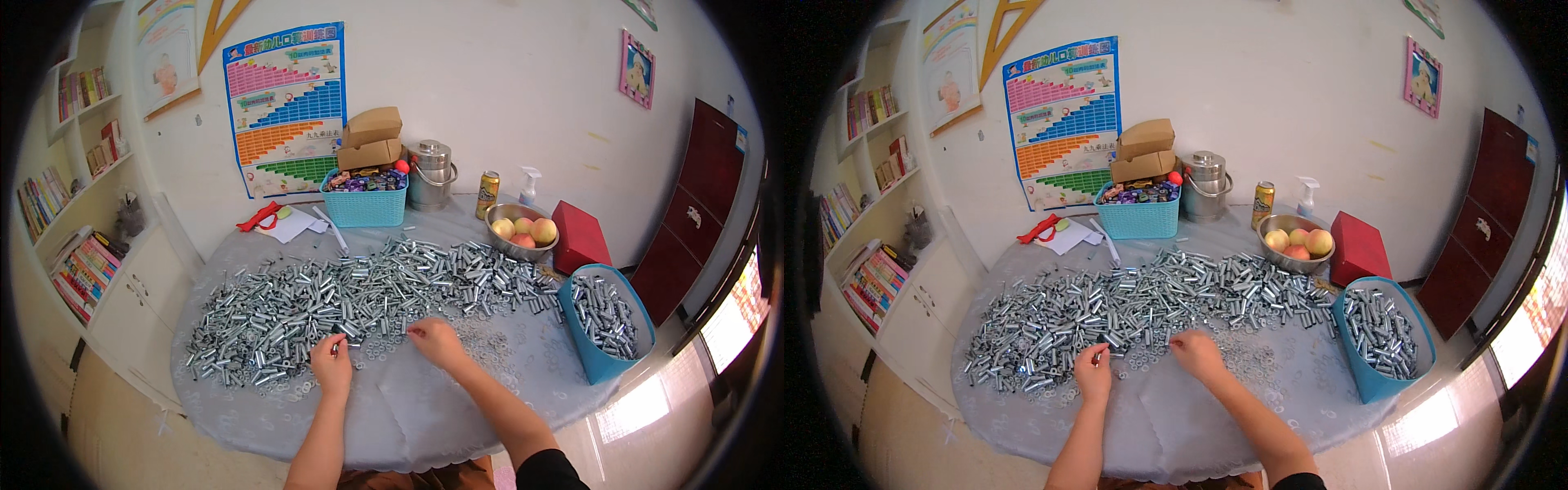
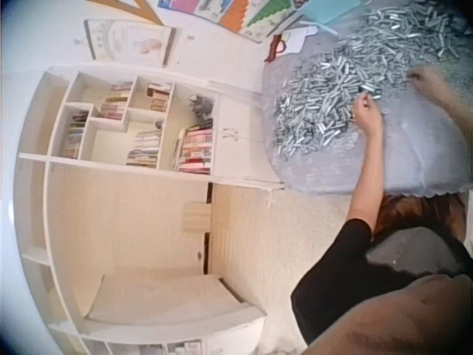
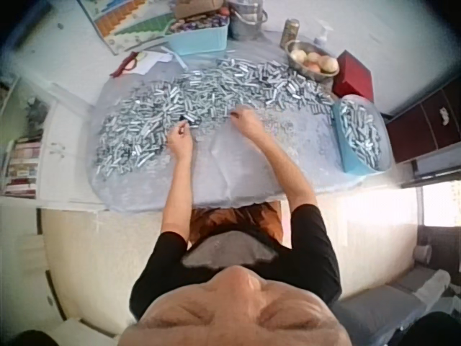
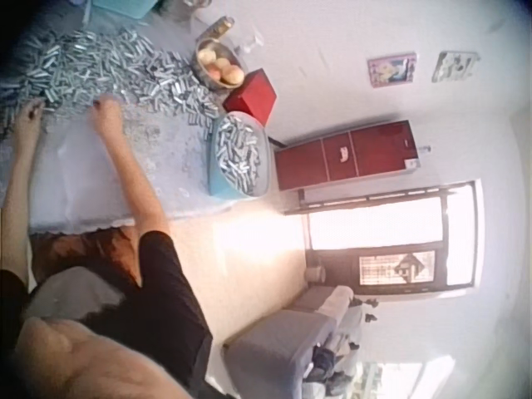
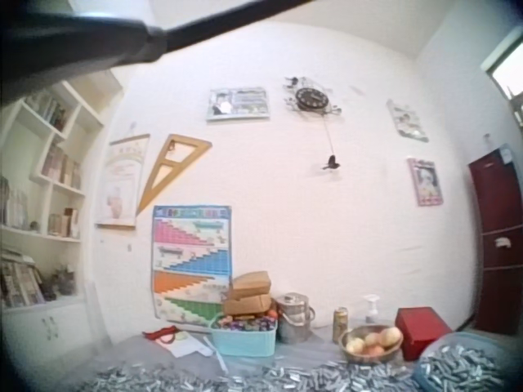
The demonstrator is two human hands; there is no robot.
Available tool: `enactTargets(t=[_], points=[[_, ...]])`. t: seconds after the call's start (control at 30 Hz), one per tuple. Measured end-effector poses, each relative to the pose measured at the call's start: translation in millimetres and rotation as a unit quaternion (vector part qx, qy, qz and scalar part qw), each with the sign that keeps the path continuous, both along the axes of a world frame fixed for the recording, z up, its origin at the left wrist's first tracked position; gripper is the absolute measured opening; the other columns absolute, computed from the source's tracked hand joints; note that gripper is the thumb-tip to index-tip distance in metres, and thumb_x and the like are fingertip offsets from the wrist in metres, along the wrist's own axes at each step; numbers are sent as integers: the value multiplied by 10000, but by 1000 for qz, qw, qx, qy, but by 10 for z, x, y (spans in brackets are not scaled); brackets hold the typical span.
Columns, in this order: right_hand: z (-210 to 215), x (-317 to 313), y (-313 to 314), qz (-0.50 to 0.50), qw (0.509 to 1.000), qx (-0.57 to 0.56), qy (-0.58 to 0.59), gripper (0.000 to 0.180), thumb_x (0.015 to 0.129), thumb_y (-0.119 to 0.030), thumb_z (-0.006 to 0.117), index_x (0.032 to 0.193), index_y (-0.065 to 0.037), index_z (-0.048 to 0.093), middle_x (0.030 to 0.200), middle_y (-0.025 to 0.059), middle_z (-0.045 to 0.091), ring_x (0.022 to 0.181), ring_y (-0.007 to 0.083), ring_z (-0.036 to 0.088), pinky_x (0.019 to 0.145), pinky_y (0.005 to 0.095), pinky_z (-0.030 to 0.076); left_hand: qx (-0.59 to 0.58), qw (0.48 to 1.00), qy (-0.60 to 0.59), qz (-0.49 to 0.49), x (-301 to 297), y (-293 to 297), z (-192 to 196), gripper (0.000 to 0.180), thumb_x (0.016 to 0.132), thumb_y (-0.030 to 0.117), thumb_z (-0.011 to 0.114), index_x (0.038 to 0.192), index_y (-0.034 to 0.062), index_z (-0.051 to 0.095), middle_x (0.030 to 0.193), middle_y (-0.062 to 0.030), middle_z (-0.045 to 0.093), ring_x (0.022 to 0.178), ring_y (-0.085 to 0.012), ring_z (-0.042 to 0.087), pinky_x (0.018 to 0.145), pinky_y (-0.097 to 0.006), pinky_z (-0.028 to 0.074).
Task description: The person repeatedly picks up small metal cylindrical parts and washers from a large pile on a table, inserts the washers into the cylinders, and places the assembled units into a blue plastic bin. The process is continuous and repetitive throughout the clip.
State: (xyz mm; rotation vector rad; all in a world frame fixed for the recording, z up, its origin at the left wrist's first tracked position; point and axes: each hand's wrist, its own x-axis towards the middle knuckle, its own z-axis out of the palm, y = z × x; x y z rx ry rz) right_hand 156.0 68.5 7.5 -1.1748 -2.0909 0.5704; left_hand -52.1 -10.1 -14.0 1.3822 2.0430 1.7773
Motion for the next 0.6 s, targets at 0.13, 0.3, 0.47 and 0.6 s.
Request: enactTargets(t=[0.13,0.3,0.47,0.6], points=[[28,-548,72,-101,991,-13,-86,271,701,-330,667,801,-79,648,774,96,633,732,280,608,660,375,474,26,999,18,-9,40,5,32,84,740,63,634,822,69,655,733,-56,585,679,-206,501,611,-308,415],[-46,-752,213,-139,977,-23,-158,321,645,-382,700,720,-81,619,739,84,632,710,264,615,636,368,475,38,999,30,-9,-25,2,24,78,739,57,641,814,68,653,735,-58,589,686,-211,509,581,-304,419],[-41,-579,169,-62,989,-27,-128,286,626,-318,726,750,-81,626,733,82,636,702,248,618,625,356,481,53,997,28,-38,65,-21,110,56,739,55,642,795,56,642,731,-65,590,680,-214,514,573,-306,431],[24,-420,35,13,994,-46,-96,225,641,-243,727,775,-83,644,752,83,644,709,238,618,626,347,483,16,993,2,-113,144,-59,118,77,728,61,655,803,50,645,779,-70,613,708,-221,537,608,-303,449]])
